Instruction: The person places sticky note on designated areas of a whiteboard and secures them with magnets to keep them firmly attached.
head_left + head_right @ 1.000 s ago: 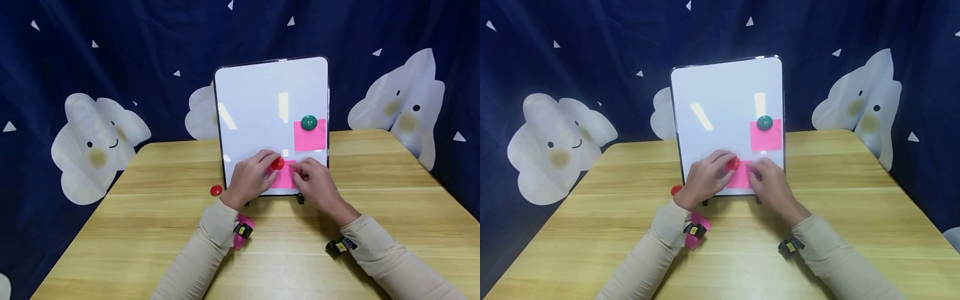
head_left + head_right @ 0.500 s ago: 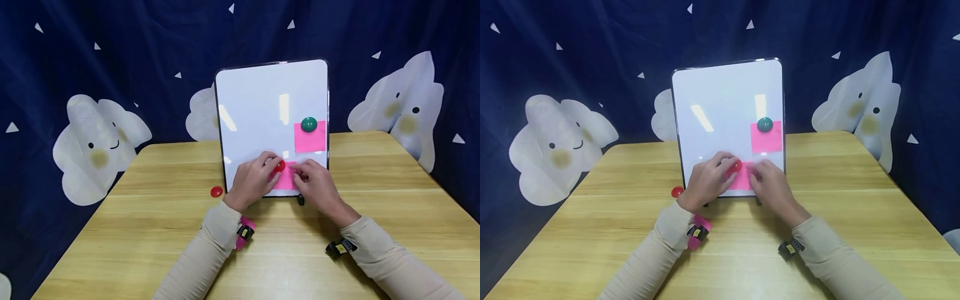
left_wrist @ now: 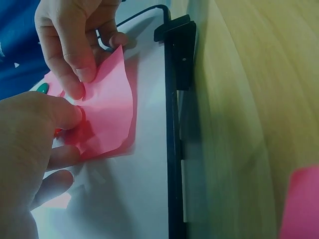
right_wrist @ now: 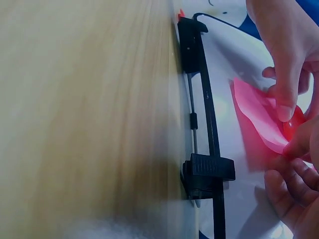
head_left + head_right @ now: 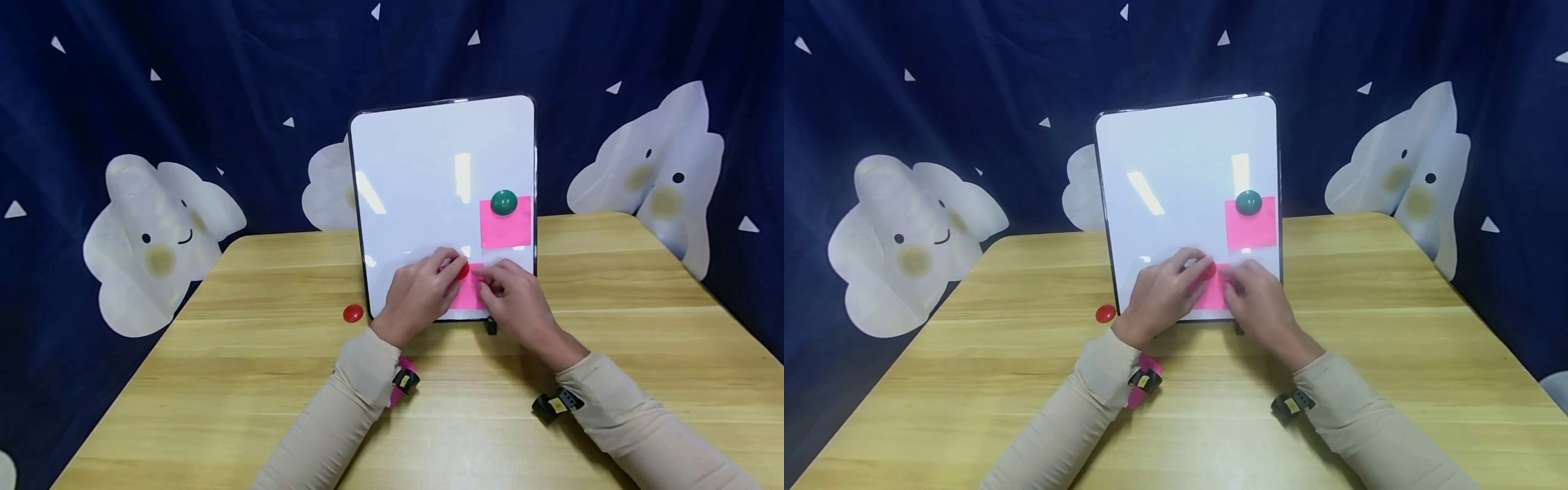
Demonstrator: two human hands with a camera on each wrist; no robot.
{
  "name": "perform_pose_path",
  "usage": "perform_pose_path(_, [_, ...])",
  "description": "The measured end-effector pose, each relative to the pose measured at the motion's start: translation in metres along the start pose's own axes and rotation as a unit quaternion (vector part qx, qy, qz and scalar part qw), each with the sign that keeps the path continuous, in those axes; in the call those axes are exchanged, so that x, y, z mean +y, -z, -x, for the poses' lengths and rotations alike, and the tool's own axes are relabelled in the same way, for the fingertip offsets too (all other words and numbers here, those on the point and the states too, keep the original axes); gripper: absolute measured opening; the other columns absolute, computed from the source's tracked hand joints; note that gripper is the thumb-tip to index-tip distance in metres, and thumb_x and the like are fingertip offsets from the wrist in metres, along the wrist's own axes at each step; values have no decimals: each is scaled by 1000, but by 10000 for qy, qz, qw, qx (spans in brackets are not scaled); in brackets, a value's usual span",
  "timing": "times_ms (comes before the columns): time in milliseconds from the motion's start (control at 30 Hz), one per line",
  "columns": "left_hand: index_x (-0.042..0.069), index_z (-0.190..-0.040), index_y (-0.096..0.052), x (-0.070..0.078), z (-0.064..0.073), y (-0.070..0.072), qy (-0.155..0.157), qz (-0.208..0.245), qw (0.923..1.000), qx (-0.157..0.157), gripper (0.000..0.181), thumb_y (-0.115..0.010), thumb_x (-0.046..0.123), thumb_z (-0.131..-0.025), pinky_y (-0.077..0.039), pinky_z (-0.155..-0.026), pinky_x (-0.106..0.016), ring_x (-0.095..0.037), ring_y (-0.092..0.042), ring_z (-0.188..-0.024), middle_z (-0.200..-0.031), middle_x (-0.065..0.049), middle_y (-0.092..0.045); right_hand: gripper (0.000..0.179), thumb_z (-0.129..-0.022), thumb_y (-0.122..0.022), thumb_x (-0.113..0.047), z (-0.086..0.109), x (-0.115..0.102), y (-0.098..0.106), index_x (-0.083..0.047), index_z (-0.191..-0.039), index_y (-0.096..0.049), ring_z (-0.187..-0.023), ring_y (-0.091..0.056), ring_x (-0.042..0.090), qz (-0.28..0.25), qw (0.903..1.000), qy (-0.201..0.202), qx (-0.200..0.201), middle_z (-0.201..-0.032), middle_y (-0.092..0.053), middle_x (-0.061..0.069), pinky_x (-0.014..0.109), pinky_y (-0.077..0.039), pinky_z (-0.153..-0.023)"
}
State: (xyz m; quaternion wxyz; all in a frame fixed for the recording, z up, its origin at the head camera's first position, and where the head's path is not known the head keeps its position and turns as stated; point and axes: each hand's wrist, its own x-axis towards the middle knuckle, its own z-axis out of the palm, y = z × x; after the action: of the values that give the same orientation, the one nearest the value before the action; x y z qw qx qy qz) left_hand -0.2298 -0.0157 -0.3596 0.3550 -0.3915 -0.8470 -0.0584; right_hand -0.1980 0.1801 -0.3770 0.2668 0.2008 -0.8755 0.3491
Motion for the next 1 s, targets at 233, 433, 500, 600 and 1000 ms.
perform_pose_path(233, [12, -122, -69, 2, -2, -1, 25, 96, 9999, -14, 33, -70, 26, -92, -54, -62, -23, -15, -67, -80, -116, -4, -62, 26, -87, -74, 1, -1, 0, 1, 0, -113, -74, -75, -56, 17, 41, 10000, 6, 1, -92, -63, 6, 31, -52, -63])
perform_pose_path(433, [13, -122, -69, 2, -2, -3, 113, 89, 9999, -56, 32, -69, 26, -93, -54, -61, -23, -15, -68, -77, -114, -5, -62, 25, -87, -74, 1, 0, 0, 1, 0, -112, -74, -76, -56, 17, 39, 10000, 7, -4, -92, -64, 6, 31, -52, -64])
perform_pose_path(500, [13, -122, -69, 2, -1, -3, 150, 97, 9998, -77, 32, -69, 27, -93, -54, -62, -23, -15, -68, -77, -114, -5, -61, 25, -87, -74, 1, 0, 0, 1, 0, -112, -74, -76, -56, 17, 35, 10000, 15, 3, -92, -64, 6, 32, -52, -65])
perform_pose_path(600, [14, -122, -68, 2, -2, -3, 202, 110, 9997, -112, 32, -69, 28, -93, -55, -63, -23, -14, -68, -77, -113, -5, -61, 24, -87, -73, 1, -1, 0, 1, 0, -111, -74, -76, -56, 17, 34, 10000, 23, 14, -92, -64, 6, 32, -52, -65])
perform_pose_path(1000, [15, -122, -68, 3, -1, -2, 376, 171, 9990, -194, 33, -70, 30, -92, -55, -64, -22, -15, -68, -76, -112, -5, -61, 23, -87, -73, 1, 0, -1, 0, -1, -109, -74, -77, -56, 17, 51, 10000, -34, 22, -92, -64, 6, 32, -53, -66])
